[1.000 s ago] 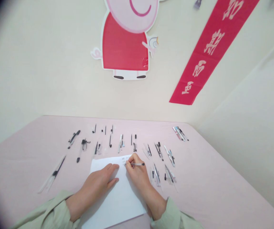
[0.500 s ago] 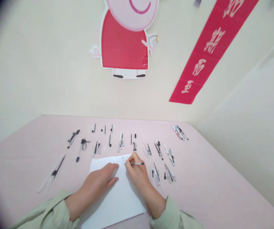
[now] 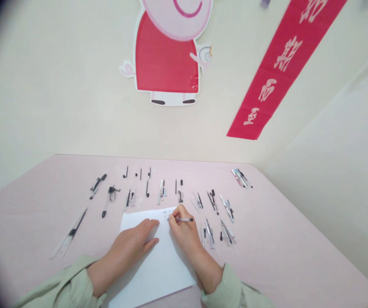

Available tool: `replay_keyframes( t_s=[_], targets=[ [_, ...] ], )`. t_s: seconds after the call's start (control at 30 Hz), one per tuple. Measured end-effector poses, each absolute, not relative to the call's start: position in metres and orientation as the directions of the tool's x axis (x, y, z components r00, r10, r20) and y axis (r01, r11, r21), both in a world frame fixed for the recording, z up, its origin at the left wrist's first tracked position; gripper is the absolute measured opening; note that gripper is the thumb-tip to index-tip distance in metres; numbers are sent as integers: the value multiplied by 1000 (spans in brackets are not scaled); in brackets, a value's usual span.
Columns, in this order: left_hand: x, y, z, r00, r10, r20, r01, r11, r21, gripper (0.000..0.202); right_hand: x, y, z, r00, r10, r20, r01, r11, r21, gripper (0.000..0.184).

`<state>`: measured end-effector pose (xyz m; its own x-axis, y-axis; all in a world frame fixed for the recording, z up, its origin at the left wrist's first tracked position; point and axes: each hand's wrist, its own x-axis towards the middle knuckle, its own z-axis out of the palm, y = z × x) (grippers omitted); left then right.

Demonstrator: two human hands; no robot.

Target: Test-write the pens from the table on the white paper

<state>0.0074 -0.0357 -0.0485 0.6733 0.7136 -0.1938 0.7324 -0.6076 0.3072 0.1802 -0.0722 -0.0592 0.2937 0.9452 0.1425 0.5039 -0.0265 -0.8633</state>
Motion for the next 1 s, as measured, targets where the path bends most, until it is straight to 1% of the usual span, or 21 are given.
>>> replay_keyframes(
  t_s=[0.3, 0.5, 0.7, 1.0],
  targets=[
    [8, -35, -50, 660, 722, -207, 744, -592, 309, 26, 181, -72, -61, 298, 940, 165, 502, -8, -865, 9],
    [7, -35, -53, 672, 717, -187, 734, -608, 304, 28, 180, -72, -58, 297, 945, 139, 508, -33, -860, 10],
    [8, -35, -53, 658, 725, -205, 747, -594, 298, 27, 180, -72, -58, 295, 942, 157, 519, -20, -854, 10],
    [7, -35, -53, 658, 726, -201, 745, -589, 313, 26, 181, -72, -59, 302, 942, 148, 522, -33, -852, 11]
  ],
)
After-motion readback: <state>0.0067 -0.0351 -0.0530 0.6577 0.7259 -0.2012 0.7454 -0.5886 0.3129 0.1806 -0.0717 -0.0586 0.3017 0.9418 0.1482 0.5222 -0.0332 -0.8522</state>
